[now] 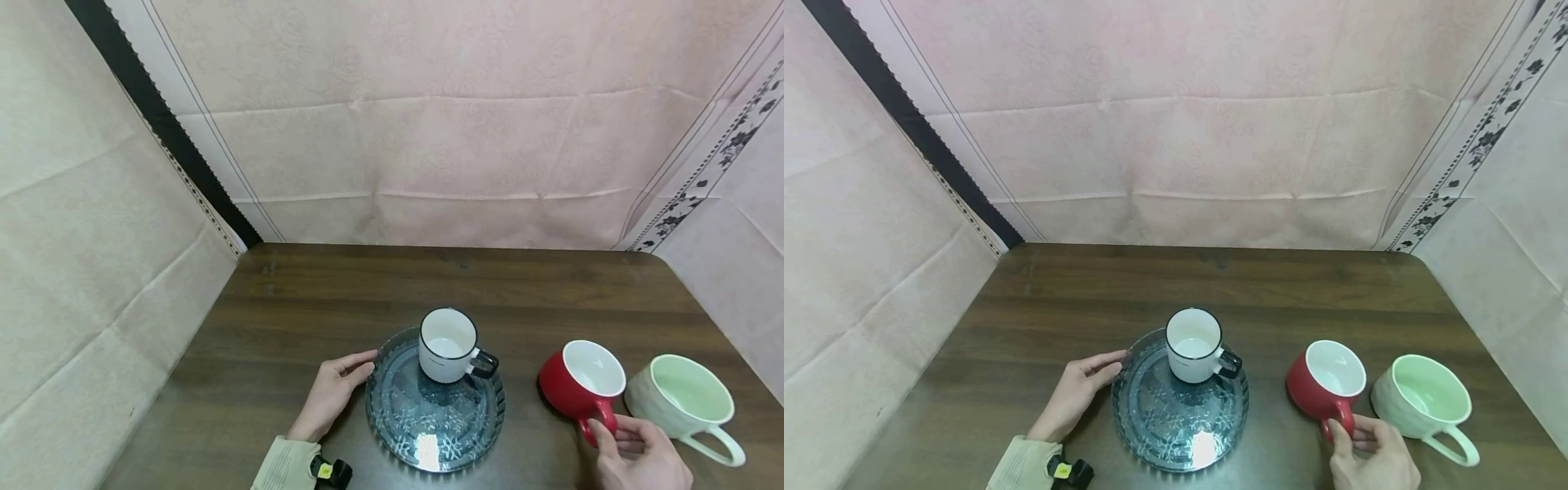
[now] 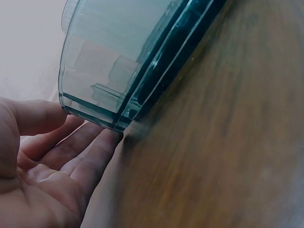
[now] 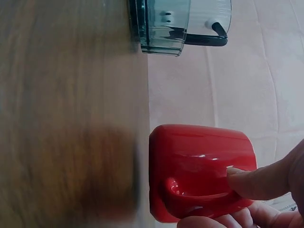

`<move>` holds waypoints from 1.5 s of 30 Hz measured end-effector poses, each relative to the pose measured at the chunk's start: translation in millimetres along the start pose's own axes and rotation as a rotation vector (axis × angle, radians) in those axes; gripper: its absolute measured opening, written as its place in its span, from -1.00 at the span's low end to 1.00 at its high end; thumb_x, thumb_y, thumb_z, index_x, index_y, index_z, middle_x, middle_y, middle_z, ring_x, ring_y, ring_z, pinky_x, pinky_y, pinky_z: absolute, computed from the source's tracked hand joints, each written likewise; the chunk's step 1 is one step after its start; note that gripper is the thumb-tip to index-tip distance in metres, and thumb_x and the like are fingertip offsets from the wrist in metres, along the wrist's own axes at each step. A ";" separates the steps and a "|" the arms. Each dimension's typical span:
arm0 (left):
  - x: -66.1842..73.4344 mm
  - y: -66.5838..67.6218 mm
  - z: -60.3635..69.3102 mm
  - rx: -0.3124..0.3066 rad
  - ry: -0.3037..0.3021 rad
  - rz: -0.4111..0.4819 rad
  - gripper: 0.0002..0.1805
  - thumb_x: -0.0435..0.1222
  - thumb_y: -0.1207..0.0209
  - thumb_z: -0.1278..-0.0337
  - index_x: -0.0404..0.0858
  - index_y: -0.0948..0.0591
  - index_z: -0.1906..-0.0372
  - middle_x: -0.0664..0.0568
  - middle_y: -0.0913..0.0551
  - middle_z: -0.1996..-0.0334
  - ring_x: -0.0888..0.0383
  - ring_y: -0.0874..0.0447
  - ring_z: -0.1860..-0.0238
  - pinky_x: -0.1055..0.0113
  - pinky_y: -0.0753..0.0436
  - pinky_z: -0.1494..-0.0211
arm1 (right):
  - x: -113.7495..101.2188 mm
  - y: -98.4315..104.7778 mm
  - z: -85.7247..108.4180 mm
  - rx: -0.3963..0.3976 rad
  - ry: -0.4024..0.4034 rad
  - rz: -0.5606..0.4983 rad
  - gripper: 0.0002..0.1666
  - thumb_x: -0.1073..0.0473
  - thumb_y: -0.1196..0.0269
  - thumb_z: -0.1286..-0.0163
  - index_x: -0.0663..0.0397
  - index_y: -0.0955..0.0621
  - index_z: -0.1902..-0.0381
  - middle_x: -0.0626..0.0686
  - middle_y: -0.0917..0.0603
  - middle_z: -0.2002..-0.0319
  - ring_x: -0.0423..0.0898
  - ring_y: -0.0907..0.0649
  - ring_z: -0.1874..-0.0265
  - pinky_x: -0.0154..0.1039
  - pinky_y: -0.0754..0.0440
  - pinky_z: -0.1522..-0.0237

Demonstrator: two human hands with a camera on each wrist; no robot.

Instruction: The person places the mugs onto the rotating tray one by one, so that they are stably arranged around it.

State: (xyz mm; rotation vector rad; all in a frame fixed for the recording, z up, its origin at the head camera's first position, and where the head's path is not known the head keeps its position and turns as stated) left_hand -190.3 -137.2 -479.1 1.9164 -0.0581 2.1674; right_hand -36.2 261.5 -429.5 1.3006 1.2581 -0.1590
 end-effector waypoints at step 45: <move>0.5 1.0 1.1 0.025 -0.004 0.001 -0.69 -0.21 -0.24 -0.26 -0.18 -0.68 -0.06 -0.01 -0.66 -0.06 0.10 -0.57 -0.11 0.21 -0.55 -0.14 | -36.6 39.8 13.0 0.076 0.230 -0.131 -0.68 0.46 -0.52 0.09 0.34 -0.68 0.31 -0.45 -0.43 0.48 -0.59 -0.40 0.57 -0.64 -0.40 0.66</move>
Point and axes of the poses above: each hand's wrist, its own z-axis away from the middle knuckle, its own y-axis out of the back of the hand, x = y × z, the point moved 6 cm from there along -z, towards the middle knuckle
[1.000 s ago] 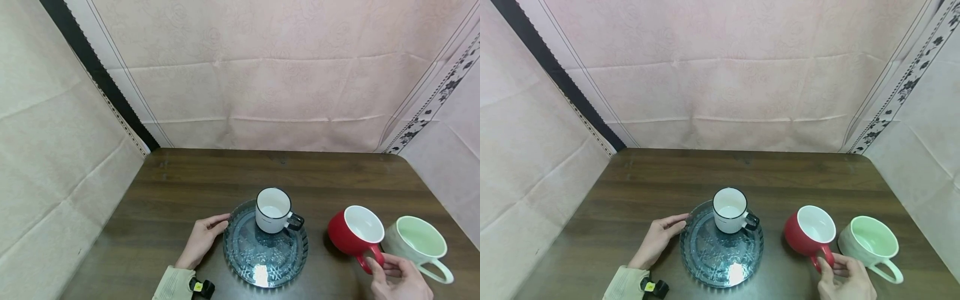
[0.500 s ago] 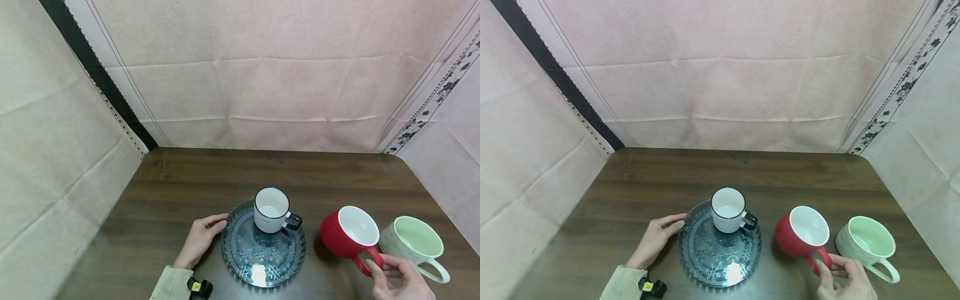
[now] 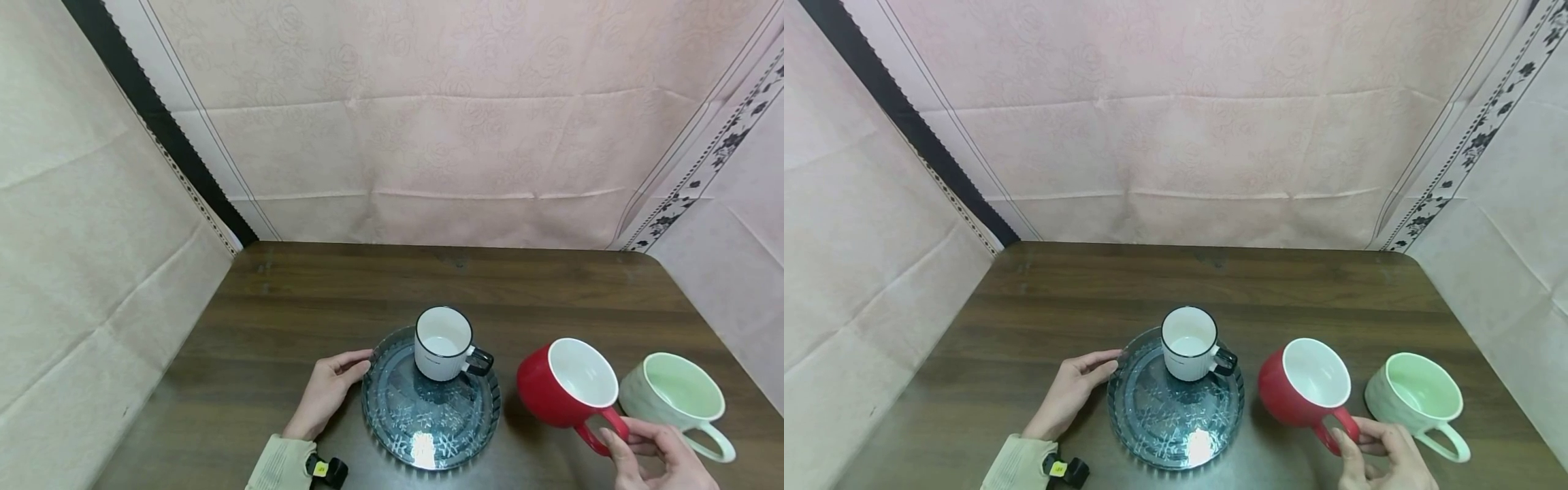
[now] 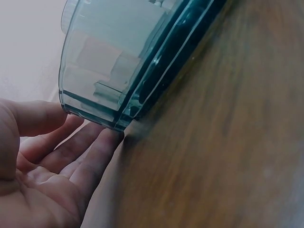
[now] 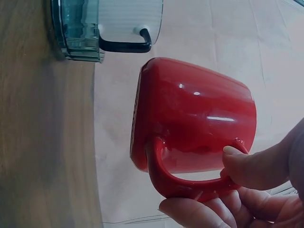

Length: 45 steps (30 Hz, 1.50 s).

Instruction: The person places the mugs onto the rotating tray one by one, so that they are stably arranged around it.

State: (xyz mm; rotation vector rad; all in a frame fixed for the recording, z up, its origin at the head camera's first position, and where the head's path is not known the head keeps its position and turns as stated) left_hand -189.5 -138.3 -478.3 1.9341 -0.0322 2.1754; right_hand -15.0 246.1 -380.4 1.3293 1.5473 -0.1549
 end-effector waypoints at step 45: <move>2.3 0.2 1.7 0.009 0.004 0.000 -0.71 -0.21 -0.26 -0.24 -0.19 -0.69 -0.03 -0.03 -0.67 -0.02 0.11 -0.61 -0.02 0.30 -0.60 -0.03 | -35.2 -10.6 12.2 -0.188 0.071 -0.098 -0.63 0.54 -0.55 0.22 0.21 -0.68 0.41 -0.14 -0.55 0.47 -0.39 -0.54 0.56 -0.52 -0.53 0.65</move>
Point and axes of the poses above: each hand's wrist, its own z-axis away from the middle knuckle, its own y-axis out of the back of the hand, x = y × z, the point moved 6 cm from there along -z, towards the middle knuckle
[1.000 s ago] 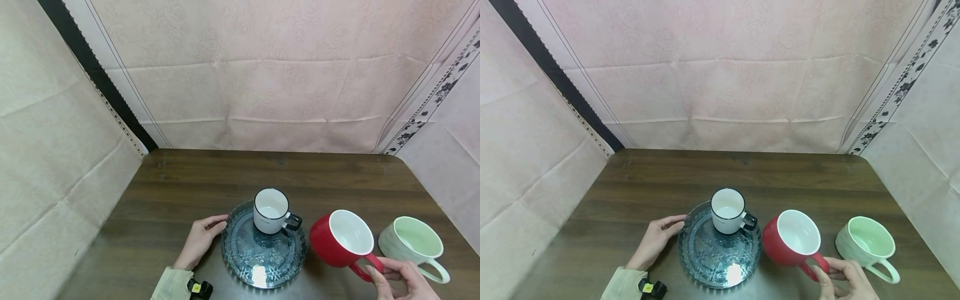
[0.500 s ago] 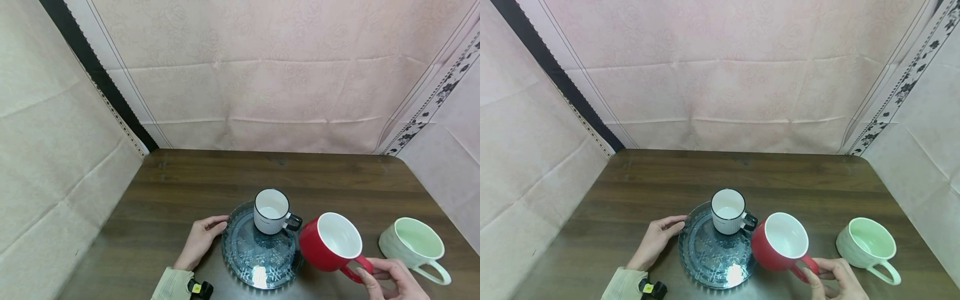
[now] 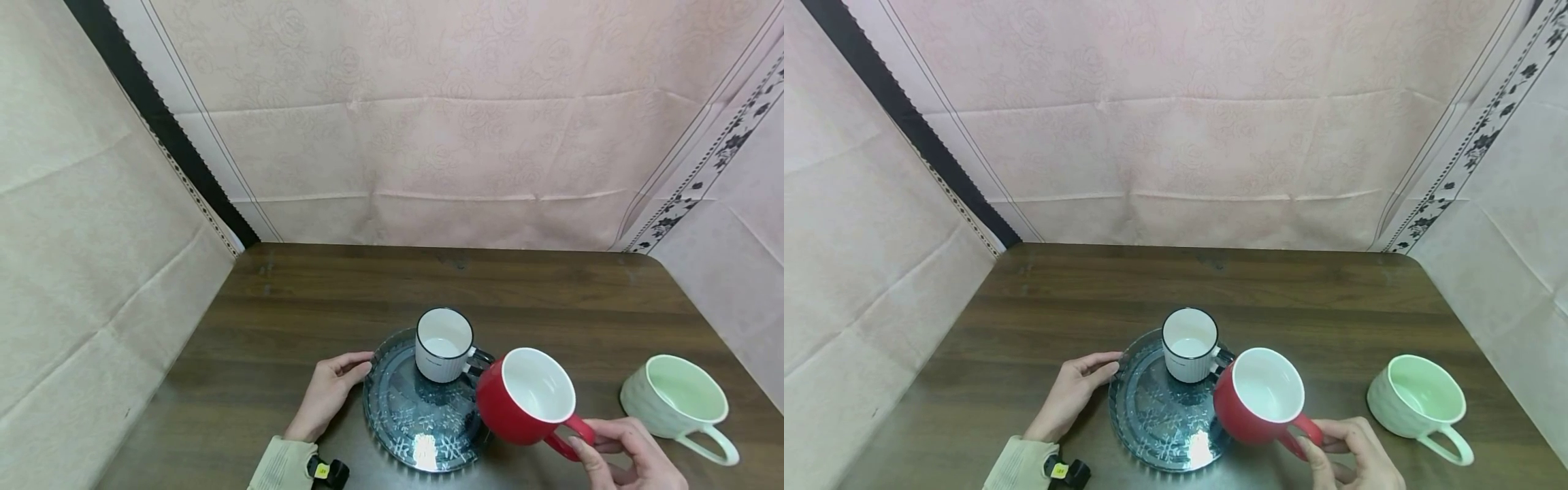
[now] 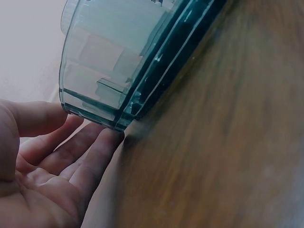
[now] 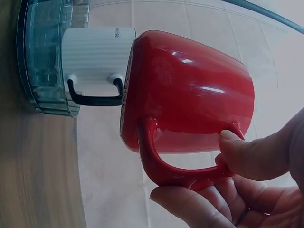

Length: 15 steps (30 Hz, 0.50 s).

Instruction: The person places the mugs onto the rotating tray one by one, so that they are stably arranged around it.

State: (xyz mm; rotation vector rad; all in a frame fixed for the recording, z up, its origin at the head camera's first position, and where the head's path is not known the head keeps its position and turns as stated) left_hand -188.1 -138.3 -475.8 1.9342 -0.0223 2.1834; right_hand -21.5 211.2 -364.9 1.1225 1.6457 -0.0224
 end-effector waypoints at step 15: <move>-0.7 0.7 -0.2 0.003 0.001 -0.002 -0.70 -0.20 -0.26 -0.24 -0.19 -0.69 -0.03 -0.03 -0.67 -0.01 0.11 -0.62 -0.01 0.27 -0.60 -0.03 | -9.6 -11.3 2.9 -0.079 -0.016 -0.034 -0.60 0.52 -0.56 0.22 0.15 -0.66 0.41 -0.07 -0.57 0.46 -0.27 -0.55 0.53 -0.49 -0.58 0.61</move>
Point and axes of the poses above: each hand's wrist, its own z-axis away from the middle knuckle, its own y-axis out of the back of the hand, x = y × z, the point moved 6 cm from there along -z, towards the middle knuckle
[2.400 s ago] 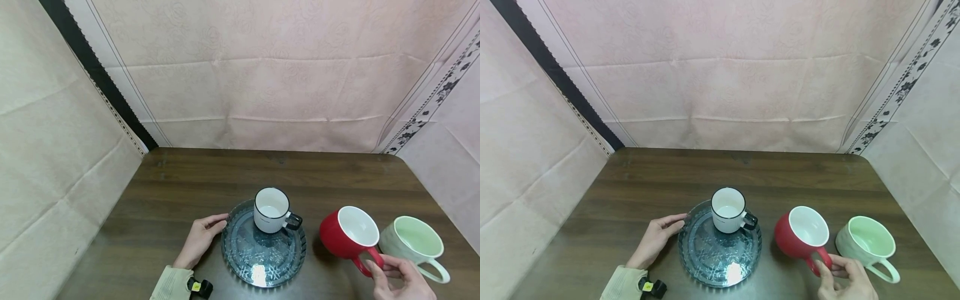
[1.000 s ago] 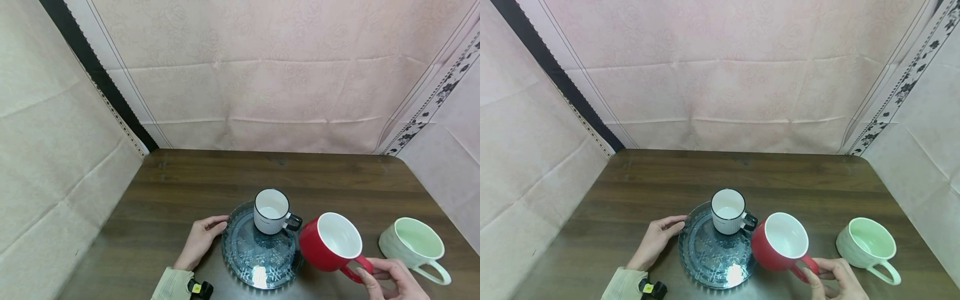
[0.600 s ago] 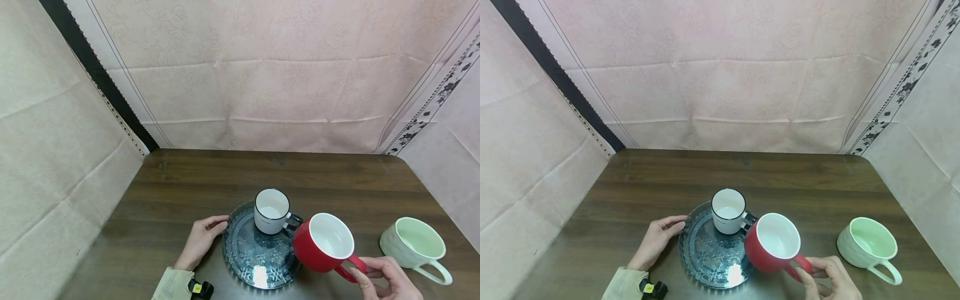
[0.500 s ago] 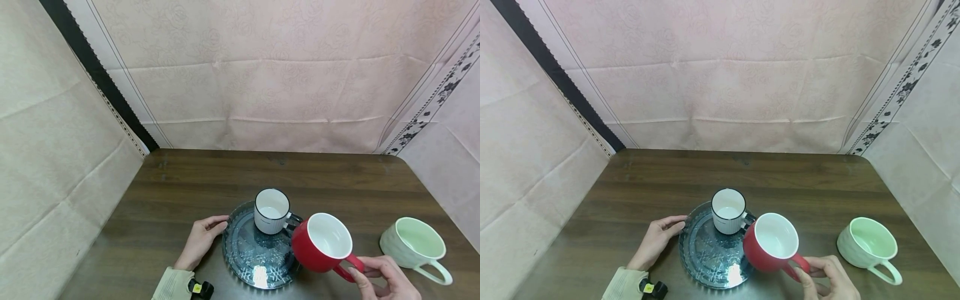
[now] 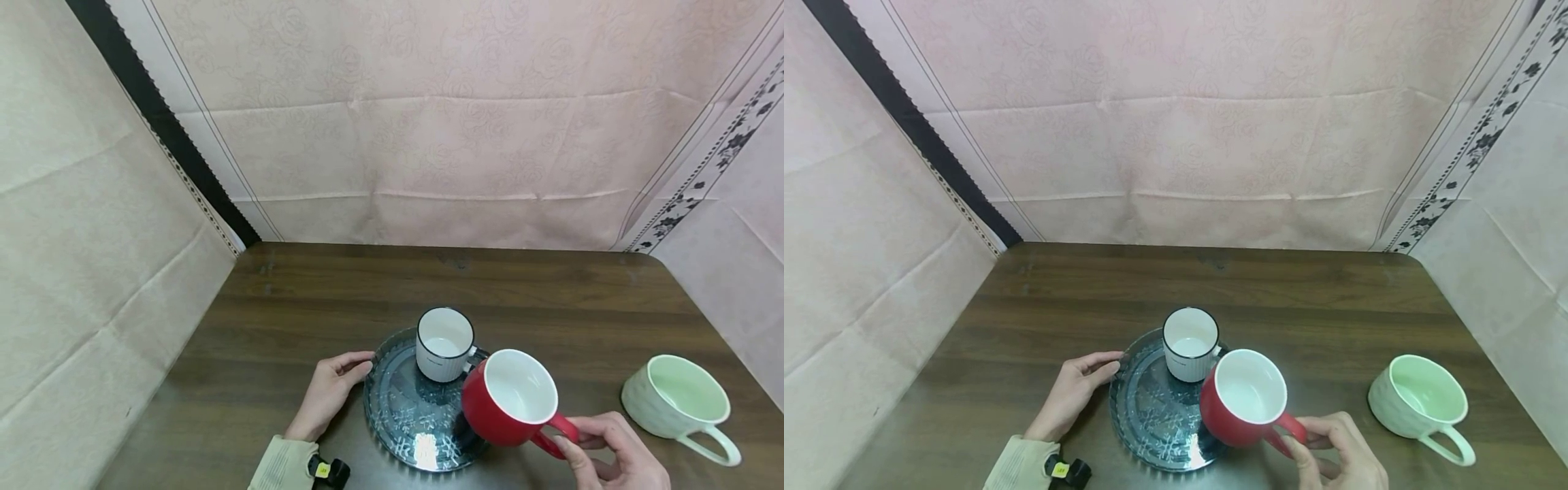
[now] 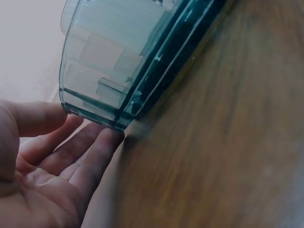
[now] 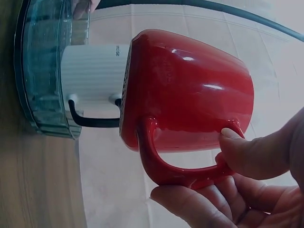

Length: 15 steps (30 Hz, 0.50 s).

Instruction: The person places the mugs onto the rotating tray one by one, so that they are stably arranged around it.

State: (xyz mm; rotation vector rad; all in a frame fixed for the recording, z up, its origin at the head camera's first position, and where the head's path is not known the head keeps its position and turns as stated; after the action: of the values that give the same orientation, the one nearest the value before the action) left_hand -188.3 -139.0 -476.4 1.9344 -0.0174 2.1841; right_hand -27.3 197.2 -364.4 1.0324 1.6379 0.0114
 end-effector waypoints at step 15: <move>-0.2 0.5 0.3 -0.001 0.001 -0.008 -0.69 -0.16 -0.26 -0.24 -0.18 -0.69 -0.03 -0.02 -0.67 -0.02 0.11 -0.62 -0.02 0.21 -0.60 -0.06 | -6.7 -10.0 2.5 -0.035 0.126 -0.127 -0.56 0.61 -0.52 0.26 0.16 -0.67 0.41 -0.07 -0.59 0.45 -0.31 -0.58 0.52 -0.48 -0.59 0.59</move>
State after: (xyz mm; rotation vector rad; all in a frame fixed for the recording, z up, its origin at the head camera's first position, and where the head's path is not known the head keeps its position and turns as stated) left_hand -188.1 -139.6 -476.5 1.9297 -0.0104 2.1790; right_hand -31.5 185.7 -365.2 0.9152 1.8091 0.0209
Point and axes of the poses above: each hand's wrist, its own z-axis away from the middle knuckle, its own y-axis out of the back of the hand, x = y × z, the point moved 6 cm from there along -z, towards the middle knuckle
